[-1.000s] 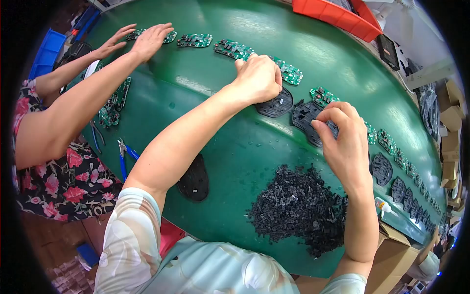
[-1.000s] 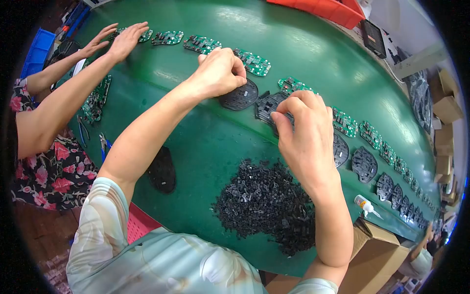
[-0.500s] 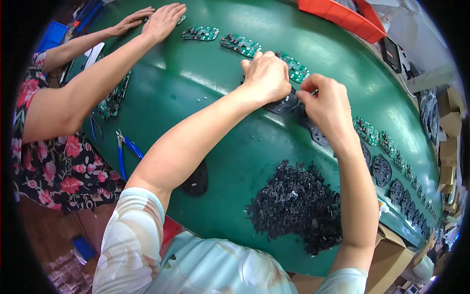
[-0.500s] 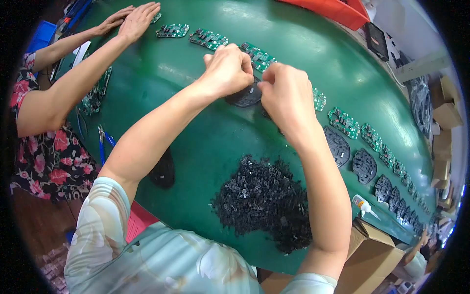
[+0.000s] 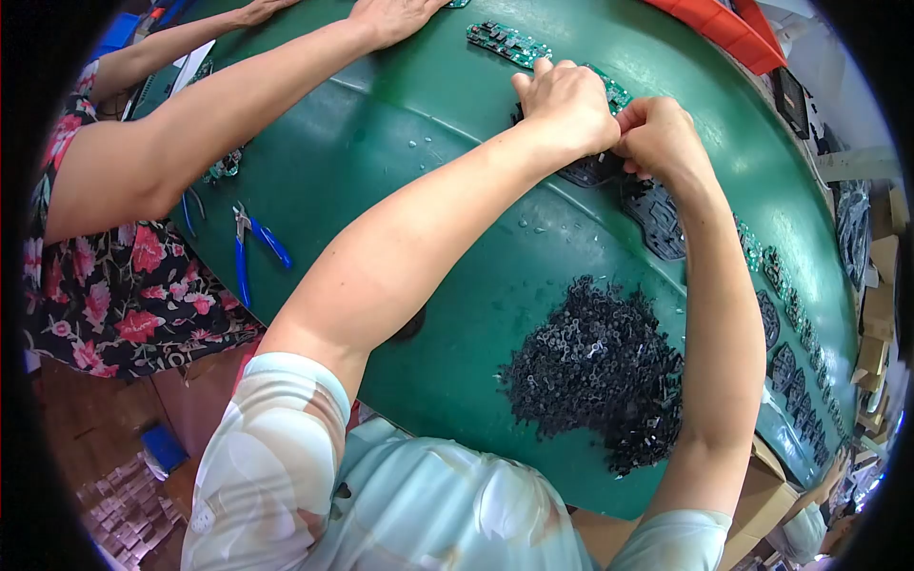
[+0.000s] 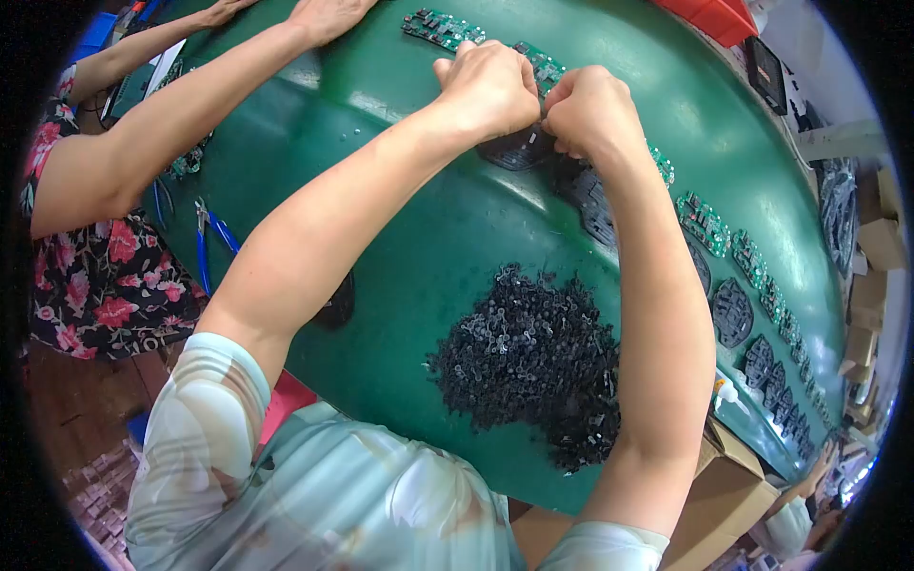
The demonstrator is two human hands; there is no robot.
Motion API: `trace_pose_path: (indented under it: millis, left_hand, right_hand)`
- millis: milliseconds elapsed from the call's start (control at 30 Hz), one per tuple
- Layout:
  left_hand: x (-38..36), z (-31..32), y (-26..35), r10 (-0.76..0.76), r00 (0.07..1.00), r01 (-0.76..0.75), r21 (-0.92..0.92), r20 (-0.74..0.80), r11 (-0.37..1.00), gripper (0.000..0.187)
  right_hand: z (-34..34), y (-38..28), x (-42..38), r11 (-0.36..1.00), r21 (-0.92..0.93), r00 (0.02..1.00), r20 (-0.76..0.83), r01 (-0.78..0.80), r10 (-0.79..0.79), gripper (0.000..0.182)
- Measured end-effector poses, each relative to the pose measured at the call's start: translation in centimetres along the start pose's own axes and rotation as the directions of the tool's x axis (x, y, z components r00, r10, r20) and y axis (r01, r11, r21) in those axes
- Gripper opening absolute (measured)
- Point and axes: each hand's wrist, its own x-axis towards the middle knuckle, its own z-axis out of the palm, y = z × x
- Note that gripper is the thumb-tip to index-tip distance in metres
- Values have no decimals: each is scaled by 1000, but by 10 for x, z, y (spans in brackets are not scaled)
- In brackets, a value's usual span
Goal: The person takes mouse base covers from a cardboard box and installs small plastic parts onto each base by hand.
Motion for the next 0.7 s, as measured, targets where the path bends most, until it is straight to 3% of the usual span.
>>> trace_pose_path:
  millis: [233, 700]
  left_hand:
    - [2, 3, -1, -32, 999, 32, -16, -7, 999, 19]
    - [4, 7, 4, 0, 998, 1, -7, 60, 1000, 20]
  right_hand:
    - [-1, 6, -4, 996, 83, 1000, -13, 8, -7, 8]
    - [-1, 4, 4, 998, -44, 998, 45, -51, 53, 15]
